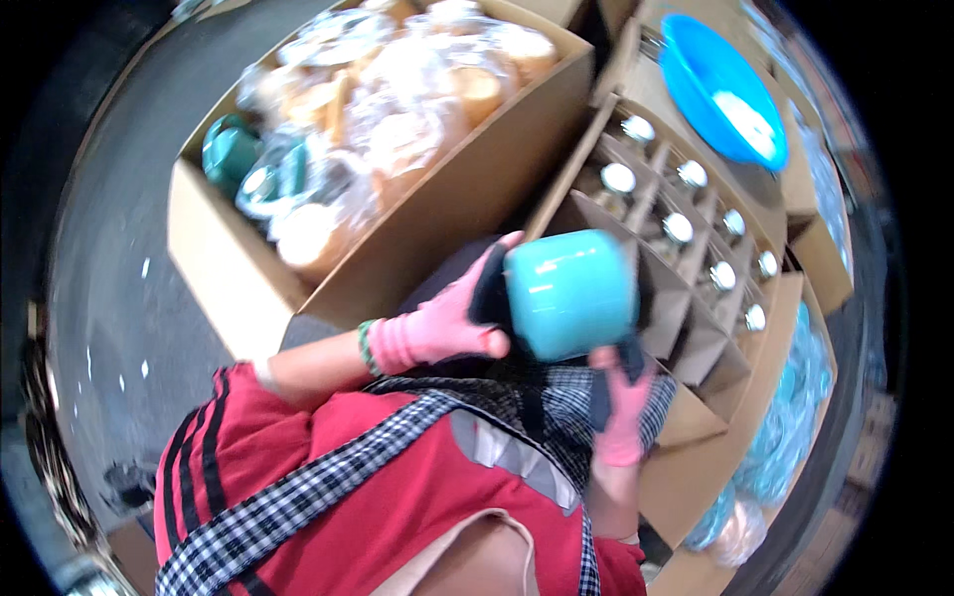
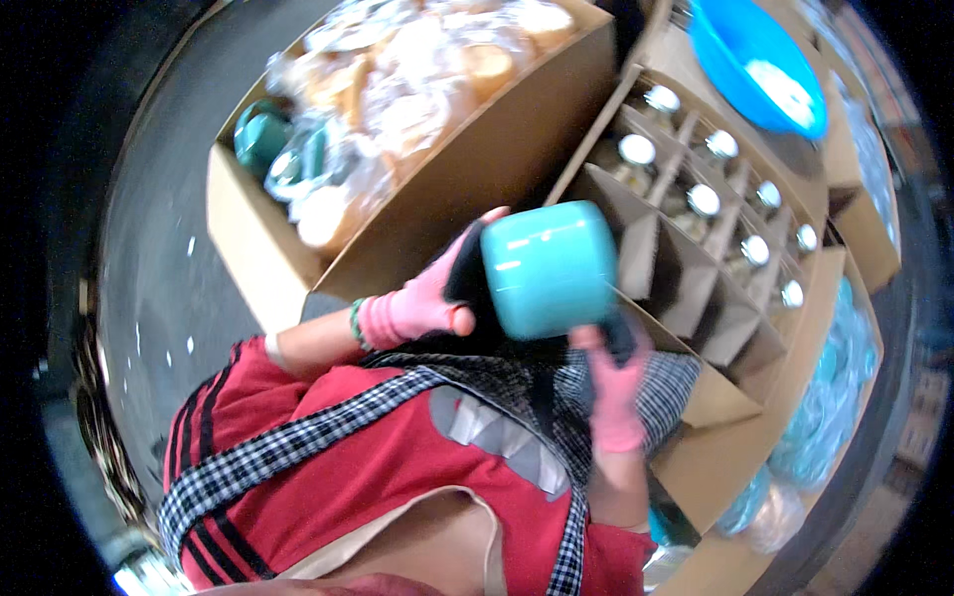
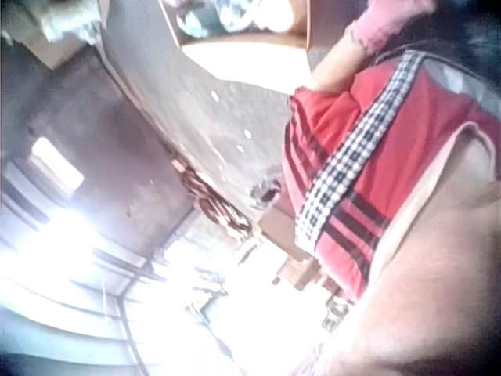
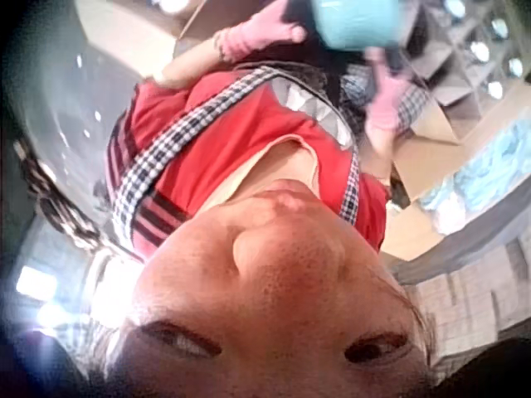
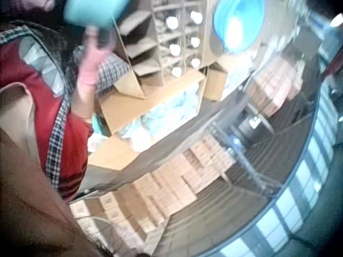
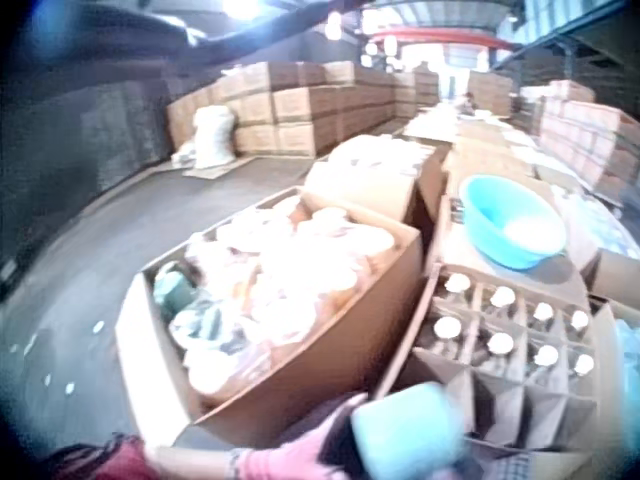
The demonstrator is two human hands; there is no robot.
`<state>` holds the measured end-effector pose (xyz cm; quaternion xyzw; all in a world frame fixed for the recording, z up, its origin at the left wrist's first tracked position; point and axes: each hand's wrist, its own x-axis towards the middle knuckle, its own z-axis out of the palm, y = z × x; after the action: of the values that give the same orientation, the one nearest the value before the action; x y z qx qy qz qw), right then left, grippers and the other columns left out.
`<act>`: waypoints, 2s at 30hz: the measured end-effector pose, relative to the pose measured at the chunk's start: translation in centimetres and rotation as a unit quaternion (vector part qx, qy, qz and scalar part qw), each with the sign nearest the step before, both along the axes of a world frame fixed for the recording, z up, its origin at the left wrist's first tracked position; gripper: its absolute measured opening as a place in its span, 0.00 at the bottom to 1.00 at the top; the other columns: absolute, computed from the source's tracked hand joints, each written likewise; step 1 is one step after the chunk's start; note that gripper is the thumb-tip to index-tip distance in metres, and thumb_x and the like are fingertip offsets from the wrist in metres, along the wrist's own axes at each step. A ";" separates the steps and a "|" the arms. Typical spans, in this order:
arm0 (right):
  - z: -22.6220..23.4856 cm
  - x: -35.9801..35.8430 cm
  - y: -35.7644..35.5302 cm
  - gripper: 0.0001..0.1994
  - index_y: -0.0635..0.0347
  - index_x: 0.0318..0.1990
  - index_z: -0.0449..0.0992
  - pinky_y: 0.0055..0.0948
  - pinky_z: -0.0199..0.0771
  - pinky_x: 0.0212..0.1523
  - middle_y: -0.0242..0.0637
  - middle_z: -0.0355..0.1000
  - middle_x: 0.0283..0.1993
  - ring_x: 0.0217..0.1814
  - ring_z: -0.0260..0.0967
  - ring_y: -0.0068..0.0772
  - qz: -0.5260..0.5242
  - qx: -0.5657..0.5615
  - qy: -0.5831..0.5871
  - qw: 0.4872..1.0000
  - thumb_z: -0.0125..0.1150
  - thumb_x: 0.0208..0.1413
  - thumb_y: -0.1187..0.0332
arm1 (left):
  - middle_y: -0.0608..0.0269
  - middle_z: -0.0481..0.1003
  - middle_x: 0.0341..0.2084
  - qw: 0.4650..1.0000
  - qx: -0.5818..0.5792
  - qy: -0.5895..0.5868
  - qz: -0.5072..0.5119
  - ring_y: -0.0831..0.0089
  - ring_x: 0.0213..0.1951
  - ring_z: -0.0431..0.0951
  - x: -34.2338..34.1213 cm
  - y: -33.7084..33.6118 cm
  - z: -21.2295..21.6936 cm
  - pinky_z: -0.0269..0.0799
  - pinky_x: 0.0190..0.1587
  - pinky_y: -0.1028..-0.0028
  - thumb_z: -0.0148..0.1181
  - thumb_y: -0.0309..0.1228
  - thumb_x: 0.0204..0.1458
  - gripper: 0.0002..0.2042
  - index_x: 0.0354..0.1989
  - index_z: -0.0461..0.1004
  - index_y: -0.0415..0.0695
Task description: The person assembles plastic pitchers by inserting a glass inner jug into the plastic body and securing the lid. They then wrap each assembled unit in a clear plastic bag and place it into a cardboard box. The process is repeated for multiple beige and teal pitchers.
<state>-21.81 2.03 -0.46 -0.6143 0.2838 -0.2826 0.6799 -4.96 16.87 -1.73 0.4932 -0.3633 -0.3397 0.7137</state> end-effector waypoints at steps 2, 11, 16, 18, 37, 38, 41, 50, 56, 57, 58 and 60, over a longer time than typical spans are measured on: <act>0.9 2.5 3.9 0.14 0.66 0.42 0.67 0.27 0.62 0.46 0.36 0.65 0.41 0.43 0.62 0.27 0.080 -0.012 0.041 0.996 0.56 0.46 0.76 | 0.58 0.55 0.51 0.982 -0.006 0.188 0.019 0.68 0.55 0.53 0.8 0.8 1.8 0.48 0.57 0.71 0.66 0.42 0.36 0.44 0.58 0.44 0.40; 14.1 6.7 6.0 0.18 0.59 0.40 0.71 0.38 0.59 0.51 0.42 0.64 0.44 0.50 0.59 0.47 0.339 -0.555 0.127 0.749 0.62 0.36 0.71 | 0.53 0.65 0.40 0.885 0.042 -0.128 0.446 0.63 0.43 0.69 14.2 14.7 8.6 0.68 0.44 0.71 0.65 0.37 0.35 0.38 0.55 0.51 0.38; 20.8 7.1 11.2 0.16 0.58 0.34 0.73 0.42 0.63 0.46 0.39 0.67 0.42 0.48 0.62 0.45 0.425 -0.663 -0.014 0.615 0.62 0.30 0.73 | 0.38 0.52 0.53 0.676 0.521 -0.362 0.374 0.49 0.54 0.58 27.8 22.3 1.9 0.57 0.54 0.64 0.60 0.59 0.29 0.49 0.58 0.49 0.41; 20.6 7.7 13.1 0.15 0.58 0.33 0.73 0.42 0.63 0.46 0.39 0.67 0.41 0.48 0.62 0.44 0.447 -0.670 -0.066 0.589 0.62 0.30 0.72 | 0.36 0.46 0.56 0.667 0.604 -0.324 0.294 0.43 0.58 0.47 28.0 20.6 -1.4 0.47 0.59 0.62 0.55 0.65 0.28 0.51 0.60 0.46 0.47; 20.9 8.5 13.3 0.12 0.57 0.32 0.73 0.40 0.65 0.43 0.36 0.67 0.37 0.44 0.64 0.39 0.512 -0.612 -0.159 0.582 0.56 0.34 0.68 | 0.53 0.49 0.58 0.481 0.678 -0.535 0.153 0.51 0.59 0.47 28.6 20.4 -4.5 0.48 0.56 0.54 0.53 0.59 0.37 0.43 0.60 0.44 0.51; 20.6 8.6 12.7 0.12 0.57 0.32 0.73 0.40 0.65 0.43 0.36 0.67 0.37 0.44 0.64 0.39 0.504 -0.607 -0.150 0.596 0.56 0.34 0.68 | 0.56 0.42 0.61 0.542 0.610 -0.559 0.149 0.49 0.61 0.41 29.1 20.6 -3.9 0.43 0.57 0.50 0.57 0.52 0.38 0.42 0.61 0.42 0.57; 18.3 7.7 9.5 0.12 0.57 0.32 0.73 0.40 0.66 0.42 0.36 0.68 0.37 0.44 0.65 0.38 0.512 -0.575 -0.057 0.635 0.55 0.35 0.68 | 0.57 0.37 0.62 0.476 0.700 -0.526 0.086 0.46 0.60 0.40 26.7 22.0 -2.9 0.41 0.58 0.51 0.59 0.46 0.38 0.42 0.61 0.40 0.62; 3.0 -0.6 2.6 0.15 0.60 0.40 0.69 0.38 0.61 0.45 0.44 0.65 0.39 0.42 0.61 0.46 0.342 -0.432 0.326 0.768 0.56 0.43 0.66 | 0.49 0.70 0.35 0.646 0.617 -0.441 -0.090 0.60 0.38 0.70 14.4 11.1 2.6 0.64 0.42 0.66 0.48 0.39 0.49 0.15 0.38 0.69 0.41; -0.1 -2.4 3.5 0.13 0.61 0.39 0.70 0.36 0.61 0.43 0.44 0.66 0.37 0.41 0.62 0.46 0.324 -0.310 0.296 0.843 0.54 0.46 0.65 | 0.49 0.73 0.30 0.791 0.490 -0.354 0.093 0.64 0.31 0.74 20.0 10.5 3.9 0.69 0.35 0.71 0.49 0.28 0.45 0.15 0.42 0.68 0.38; -1.2 -2.2 3.4 0.13 0.61 0.39 0.70 0.36 0.61 0.43 0.44 0.66 0.37 0.41 0.62 0.46 0.315 -0.325 0.292 0.842 0.54 0.46 0.65 | 0.49 0.73 0.30 0.740 0.513 -0.409 0.150 0.63 0.31 0.74 21.5 9.4 1.8 0.69 0.34 0.71 0.47 0.29 0.46 0.14 0.42 0.69 0.38; -2.2 -2.1 3.3 0.13 0.61 0.39 0.70 0.35 0.61 0.43 0.44 0.66 0.37 0.41 0.62 0.46 0.308 -0.339 0.288 0.841 0.54 0.46 0.65 | 0.47 0.71 0.35 0.734 0.545 -0.380 0.141 0.60 0.37 0.72 22.1 8.9 0.0 0.67 0.40 0.68 0.42 0.32 0.48 0.16 0.44 0.67 0.38; -3.4 -1.5 3.9 0.14 0.62 0.39 0.70 0.36 0.62 0.43 0.44 0.66 0.37 0.41 0.62 0.45 0.332 -0.373 0.277 0.821 0.54 0.46 0.63 | 0.44 0.67 0.42 0.681 0.602 -0.399 0.117 0.61 0.45 0.69 22.3 8.6 -2.3 0.62 0.48 0.66 0.36 0.39 0.53 0.20 0.47 0.64 0.39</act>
<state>-23.35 5.98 -3.84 -0.9303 0.1122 0.0576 0.3446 17.37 25.44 -3.98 0.9441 -0.2700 -0.1695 0.0840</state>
